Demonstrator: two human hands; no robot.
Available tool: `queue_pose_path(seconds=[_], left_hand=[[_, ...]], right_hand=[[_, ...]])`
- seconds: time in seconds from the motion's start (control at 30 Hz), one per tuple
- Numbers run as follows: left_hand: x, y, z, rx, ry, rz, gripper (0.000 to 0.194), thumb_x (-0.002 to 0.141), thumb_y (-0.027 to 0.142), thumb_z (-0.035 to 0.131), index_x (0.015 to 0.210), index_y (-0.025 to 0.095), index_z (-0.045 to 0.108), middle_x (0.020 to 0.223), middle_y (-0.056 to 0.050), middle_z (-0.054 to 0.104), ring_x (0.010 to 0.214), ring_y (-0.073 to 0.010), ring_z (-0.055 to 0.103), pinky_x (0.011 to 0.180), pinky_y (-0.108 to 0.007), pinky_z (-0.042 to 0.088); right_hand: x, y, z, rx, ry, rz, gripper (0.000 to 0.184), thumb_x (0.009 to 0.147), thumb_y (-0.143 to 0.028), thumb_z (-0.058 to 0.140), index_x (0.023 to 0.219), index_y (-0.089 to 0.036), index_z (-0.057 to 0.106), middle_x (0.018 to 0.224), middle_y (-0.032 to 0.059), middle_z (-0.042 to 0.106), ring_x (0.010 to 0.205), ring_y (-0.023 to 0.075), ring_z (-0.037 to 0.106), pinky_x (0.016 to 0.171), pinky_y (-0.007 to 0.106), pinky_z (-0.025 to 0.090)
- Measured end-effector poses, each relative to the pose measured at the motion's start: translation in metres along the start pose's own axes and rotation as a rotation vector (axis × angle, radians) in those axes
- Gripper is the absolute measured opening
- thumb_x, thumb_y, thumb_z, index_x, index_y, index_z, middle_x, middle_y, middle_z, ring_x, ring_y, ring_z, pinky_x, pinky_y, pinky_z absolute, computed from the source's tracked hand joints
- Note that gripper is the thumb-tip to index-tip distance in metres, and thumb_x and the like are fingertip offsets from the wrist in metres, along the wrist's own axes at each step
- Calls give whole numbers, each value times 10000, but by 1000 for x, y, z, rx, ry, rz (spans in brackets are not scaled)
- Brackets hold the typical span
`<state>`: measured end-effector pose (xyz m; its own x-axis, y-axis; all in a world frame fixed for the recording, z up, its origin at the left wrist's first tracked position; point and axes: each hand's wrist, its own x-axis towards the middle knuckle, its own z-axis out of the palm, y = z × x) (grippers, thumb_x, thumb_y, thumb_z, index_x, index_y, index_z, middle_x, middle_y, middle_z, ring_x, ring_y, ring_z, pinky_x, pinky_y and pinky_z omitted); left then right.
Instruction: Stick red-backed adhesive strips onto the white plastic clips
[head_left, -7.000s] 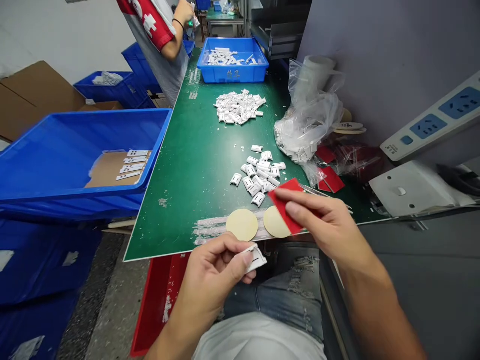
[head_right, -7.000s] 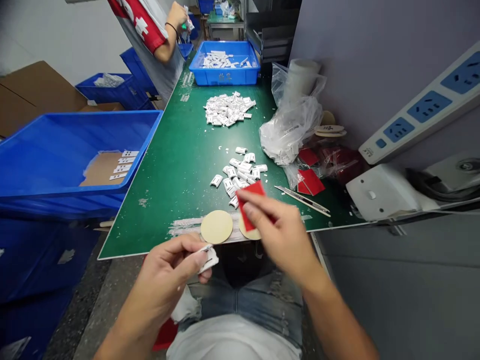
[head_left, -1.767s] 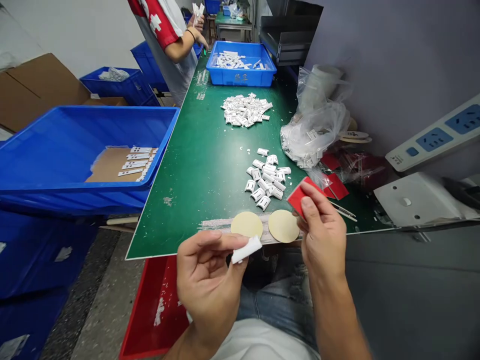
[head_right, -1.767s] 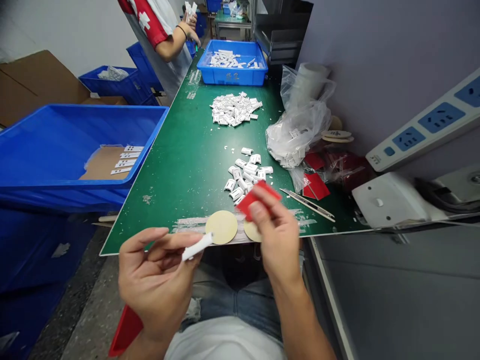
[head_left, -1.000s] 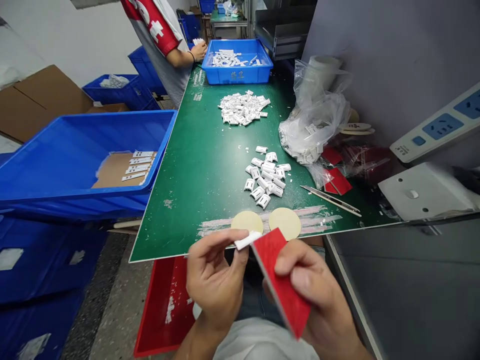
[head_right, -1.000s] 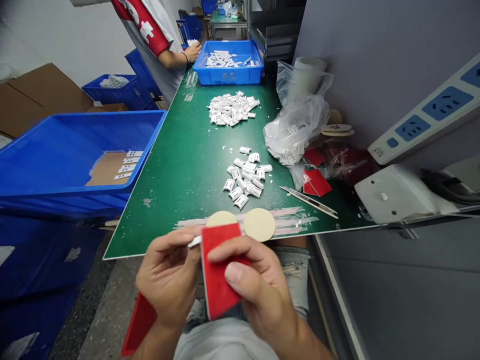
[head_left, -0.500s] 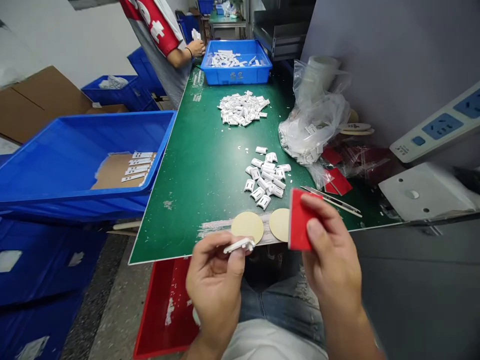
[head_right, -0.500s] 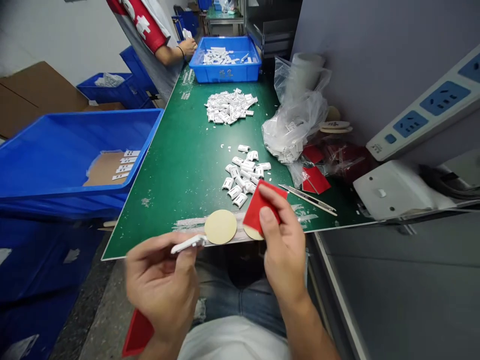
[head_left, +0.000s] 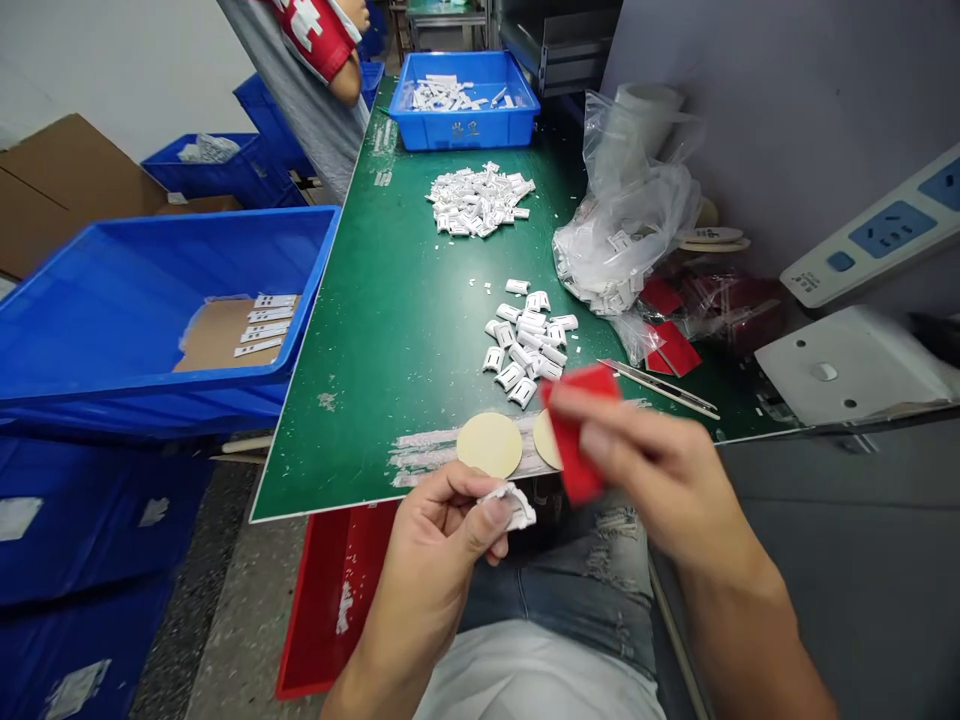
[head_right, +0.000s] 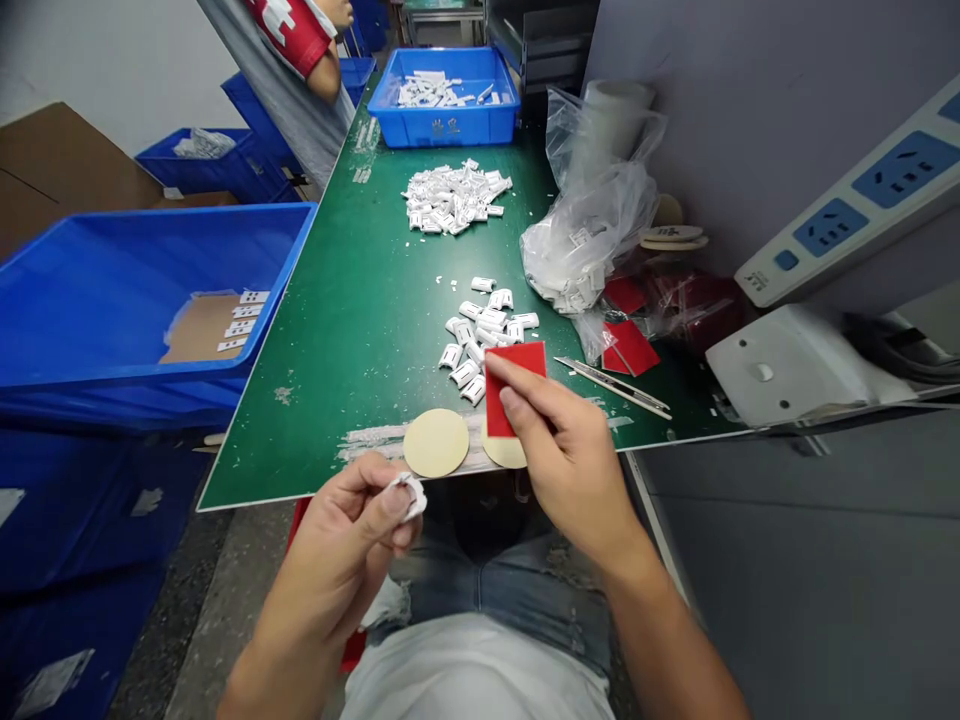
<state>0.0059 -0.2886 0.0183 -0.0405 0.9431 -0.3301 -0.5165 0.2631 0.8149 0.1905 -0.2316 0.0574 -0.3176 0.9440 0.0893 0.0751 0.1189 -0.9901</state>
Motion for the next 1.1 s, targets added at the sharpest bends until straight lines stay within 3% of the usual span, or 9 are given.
queue_pose_path(seconds=[0.17, 0.37, 0.5, 0.6, 0.67, 0.87, 0.97, 1.03, 1.1], left_hand=[[3, -6, -1, -15, 10, 197, 175, 757, 235, 850, 791, 186, 685, 732, 24, 662, 535, -55, 593, 505, -149, 492], [1, -10, -5, -3, -130, 373, 152, 833, 193, 782, 848, 208, 632, 785, 28, 660, 585, -81, 652, 537, -180, 539], [-1, -9, -3, 197, -48, 633, 121, 894, 138, 694, 973, 222, 658, 872, -8, 673, 725, -138, 706, 637, -268, 607], [-1, -12, -3, 457, 71, 910, 251, 853, 14, 672, 1018, 202, 702, 964, -46, 702, 916, -206, 722, 771, -375, 639], [0, -14, -3, 571, 128, 1012, 306, 821, -23, 684, 1033, 197, 711, 1017, -53, 719, 970, -227, 723, 825, -420, 635], [-4, -12, -2, 731, 202, 1140, 408, 754, -52, 739, 1058, 219, 713, 1004, -20, 728, 962, -225, 741, 831, -410, 646], [-8, -9, -3, 789, 180, 1136, 374, 784, -17, 736, 1085, 204, 716, 1048, -41, 730, 1007, -233, 736, 850, -394, 646], [-8, -9, -4, 827, 191, 1149, 346, 786, 6, 750, 1071, 199, 720, 1050, -42, 736, 1001, -224, 738, 860, -371, 642], [-7, -11, -5, 839, 218, 1182, 319, 779, 12, 763, 1036, 197, 724, 1026, -35, 745, 960, -207, 748, 838, -342, 646]], right_hand=[[-8, 0, 1, 165, -103, 84, 282, 796, -459, 791, 1006, -274, 819, 829, 33, 802, 830, 259, 763, 737, 371, 630], [-7, 5, -1, 82, 257, 7, 206, 840, -375, 777, 1033, -309, 808, 969, 11, 805, 1008, 246, 737, 888, 351, 593], [-18, 12, 7, 276, 390, 41, 212, 934, -337, 682, 1128, -340, 770, 1172, -8, 761, 1033, 173, 717, 900, 260, 575], [-32, 13, 20, 498, 298, 165, 290, 933, -328, 675, 1218, -322, 724, 894, -1, 769, 585, 88, 660, 524, 164, 534], [-39, 11, 29, 580, 186, 251, 312, 919, -351, 686, 1228, -323, 715, 729, -16, 727, 439, 74, 569, 410, 163, 461], [-45, 5, 39, 732, -66, 218, 341, 872, -396, 744, 1212, -400, 723, 743, -10, 771, 456, 92, 619, 440, 183, 499], [-42, 2, 36, 585, -313, 107, 314, 839, -401, 772, 1148, -345, 772, 747, 13, 783, 600, 180, 711, 570, 284, 591], [-39, 2, 34, 363, -214, 49, 214, 866, -371, 745, 1068, -329, 804, 846, 29, 805, 760, 231, 752, 708, 347, 625], [-35, 4, 33, 226, 63, 45, 231, 882, -368, 726, 1101, -338, 791, 930, 29, 808, 885, 259, 759, 755, 363, 633]])
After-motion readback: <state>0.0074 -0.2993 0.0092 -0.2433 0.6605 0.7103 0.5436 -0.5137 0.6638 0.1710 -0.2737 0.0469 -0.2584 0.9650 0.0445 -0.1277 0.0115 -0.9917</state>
